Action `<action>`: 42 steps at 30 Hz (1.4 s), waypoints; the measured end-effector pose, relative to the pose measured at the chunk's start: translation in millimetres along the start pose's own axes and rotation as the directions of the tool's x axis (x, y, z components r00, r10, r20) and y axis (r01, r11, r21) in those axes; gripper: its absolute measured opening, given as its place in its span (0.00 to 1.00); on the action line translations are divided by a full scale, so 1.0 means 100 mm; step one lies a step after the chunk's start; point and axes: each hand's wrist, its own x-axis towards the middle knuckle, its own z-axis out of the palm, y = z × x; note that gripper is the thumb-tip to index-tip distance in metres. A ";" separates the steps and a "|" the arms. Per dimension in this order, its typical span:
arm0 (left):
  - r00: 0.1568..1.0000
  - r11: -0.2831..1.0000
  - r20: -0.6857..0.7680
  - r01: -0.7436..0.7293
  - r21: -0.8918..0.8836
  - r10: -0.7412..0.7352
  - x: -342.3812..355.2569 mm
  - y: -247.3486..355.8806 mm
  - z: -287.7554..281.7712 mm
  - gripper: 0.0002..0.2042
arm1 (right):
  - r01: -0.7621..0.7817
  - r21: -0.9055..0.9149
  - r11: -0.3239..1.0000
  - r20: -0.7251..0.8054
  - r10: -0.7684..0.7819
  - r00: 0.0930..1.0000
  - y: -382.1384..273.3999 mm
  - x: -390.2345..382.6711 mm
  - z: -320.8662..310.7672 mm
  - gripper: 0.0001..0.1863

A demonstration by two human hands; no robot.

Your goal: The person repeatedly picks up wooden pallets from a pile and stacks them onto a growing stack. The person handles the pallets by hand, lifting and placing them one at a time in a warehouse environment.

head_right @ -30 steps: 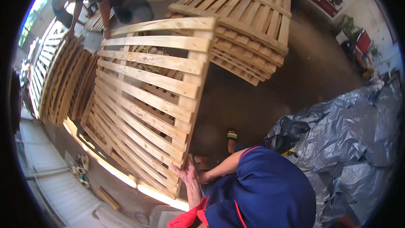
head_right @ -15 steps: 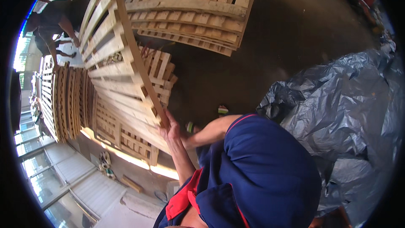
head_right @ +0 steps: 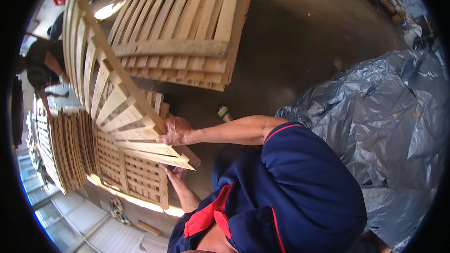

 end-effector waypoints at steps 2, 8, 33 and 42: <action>0.955 0.947 0.234 -0.109 -0.303 0.185 0.23 -0.13 0.30 0.47 | 0.011 -0.010 1.000 -0.023 -0.011 1.000 -0.07 0.09 -0.37 0.31; 0.908 0.915 0.139 -0.376 -0.144 0.395 0.32 -0.15 1.19 0.33 | 0.119 0.020 0.993 -0.012 -0.119 0.993 -0.36 0.29 -1.14 0.29; 0.914 0.797 -0.086 -0.389 -0.462 0.396 -0.61 -3.24 4.79 0.30 | 0.000 0.072 0.997 -0.029 0.002 1.000 1.61 1.14 -4.62 0.24; 0.960 0.831 -0.008 -0.248 -0.498 0.281 -0.20 -4.02 6.17 0.30 | 0.064 -0.199 0.978 -0.140 -0.093 0.986 2.06 1.92 -5.97 0.35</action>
